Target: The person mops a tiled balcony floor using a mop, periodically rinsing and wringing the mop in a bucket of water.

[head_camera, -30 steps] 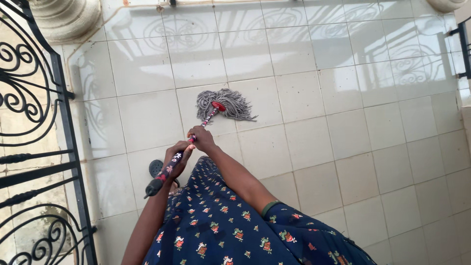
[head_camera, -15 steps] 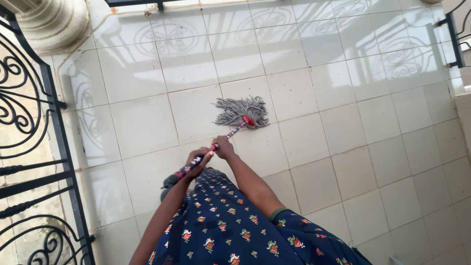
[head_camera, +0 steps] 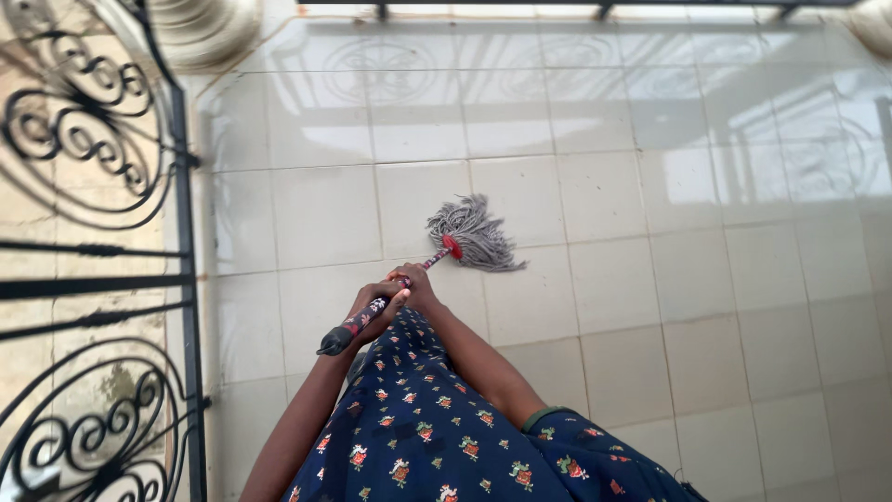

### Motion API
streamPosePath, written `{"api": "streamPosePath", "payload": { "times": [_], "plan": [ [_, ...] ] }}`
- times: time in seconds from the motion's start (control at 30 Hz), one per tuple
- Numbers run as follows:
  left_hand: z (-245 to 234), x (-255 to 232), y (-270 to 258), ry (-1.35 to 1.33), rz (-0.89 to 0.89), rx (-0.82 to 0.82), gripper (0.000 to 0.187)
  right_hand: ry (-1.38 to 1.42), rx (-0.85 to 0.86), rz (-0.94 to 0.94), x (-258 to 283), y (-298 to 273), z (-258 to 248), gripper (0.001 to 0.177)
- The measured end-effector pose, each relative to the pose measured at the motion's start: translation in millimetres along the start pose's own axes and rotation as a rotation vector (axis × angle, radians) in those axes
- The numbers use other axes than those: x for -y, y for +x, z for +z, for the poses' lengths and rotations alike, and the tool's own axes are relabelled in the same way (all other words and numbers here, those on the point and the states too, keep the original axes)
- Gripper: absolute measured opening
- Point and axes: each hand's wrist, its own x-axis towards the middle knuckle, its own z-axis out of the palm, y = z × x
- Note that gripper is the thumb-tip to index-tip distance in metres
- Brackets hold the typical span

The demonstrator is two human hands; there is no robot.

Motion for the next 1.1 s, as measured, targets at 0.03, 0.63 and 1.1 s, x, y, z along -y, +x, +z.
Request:
{"api": "streamPosePath", "payload": {
  "times": [0.03,0.63,1.1],
  "plan": [
    [-9,-3,-15,0.032,-0.026,-0.032,0.037,0.051,0.01,-0.016,10,-2,17,0.016],
    [-121,65,-200,-0.3,-0.08,-0.8,0.032,-0.05,0.508,-0.082,117,11,245,0.011],
    [6,140,-155,-0.378,-0.108,-0.358,0.028,-0.156,0.198,-0.053,72,-77,95,0.01]
  ]
}}
